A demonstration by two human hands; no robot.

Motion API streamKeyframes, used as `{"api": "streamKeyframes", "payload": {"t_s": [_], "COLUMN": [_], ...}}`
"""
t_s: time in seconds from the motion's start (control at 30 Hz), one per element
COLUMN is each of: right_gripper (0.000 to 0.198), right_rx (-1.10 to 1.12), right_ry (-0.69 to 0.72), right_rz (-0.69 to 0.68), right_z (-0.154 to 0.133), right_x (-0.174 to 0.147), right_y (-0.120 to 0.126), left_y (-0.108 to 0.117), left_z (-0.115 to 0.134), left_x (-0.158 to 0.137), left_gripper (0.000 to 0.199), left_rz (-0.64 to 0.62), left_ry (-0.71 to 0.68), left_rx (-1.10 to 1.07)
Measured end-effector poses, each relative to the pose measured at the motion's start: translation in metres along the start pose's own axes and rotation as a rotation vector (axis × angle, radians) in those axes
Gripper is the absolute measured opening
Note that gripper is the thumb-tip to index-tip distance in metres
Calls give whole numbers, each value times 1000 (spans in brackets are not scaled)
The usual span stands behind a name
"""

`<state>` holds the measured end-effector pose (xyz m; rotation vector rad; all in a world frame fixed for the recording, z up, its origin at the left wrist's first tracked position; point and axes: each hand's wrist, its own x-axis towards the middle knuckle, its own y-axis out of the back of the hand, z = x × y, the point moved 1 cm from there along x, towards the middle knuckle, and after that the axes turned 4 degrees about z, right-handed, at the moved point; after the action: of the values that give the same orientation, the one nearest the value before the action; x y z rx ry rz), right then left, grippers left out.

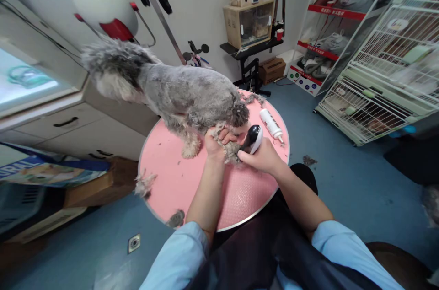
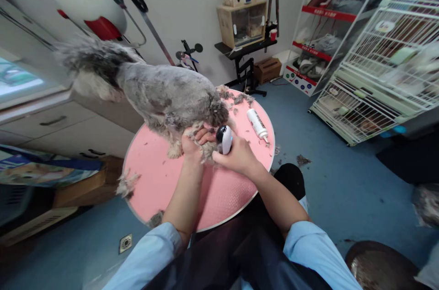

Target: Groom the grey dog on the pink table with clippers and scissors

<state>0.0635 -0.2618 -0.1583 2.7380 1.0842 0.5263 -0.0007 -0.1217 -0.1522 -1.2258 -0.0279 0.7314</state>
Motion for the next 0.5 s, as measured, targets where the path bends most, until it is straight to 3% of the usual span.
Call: {"api": "streamKeyframes", "payload": {"t_s": [0.13,0.2,0.3,0.43,0.5], "right_gripper": [23,28,31,36,41], "right_rx": [272,405,415,559,563], "right_ry": [58,68,44,70,92], "right_rz": [111,103,81,273,290], "right_z": [10,19,28,29,27], "right_x": [-9,-17,-27,-39,-48], "right_y": [3,6,9,3,-6], "left_y": [0,-1,-1,1,1], "left_z": [1,0,-2,-3,-3], "left_x": [-1,-2,0,4,5], "left_gripper": [30,29,30,29,26], "left_rz": [-11,-21,-13,-42,-66], "left_ry": [-9,3,1,-25,-26], "left_rx": [-13,-32,-35,-46,-68]}}
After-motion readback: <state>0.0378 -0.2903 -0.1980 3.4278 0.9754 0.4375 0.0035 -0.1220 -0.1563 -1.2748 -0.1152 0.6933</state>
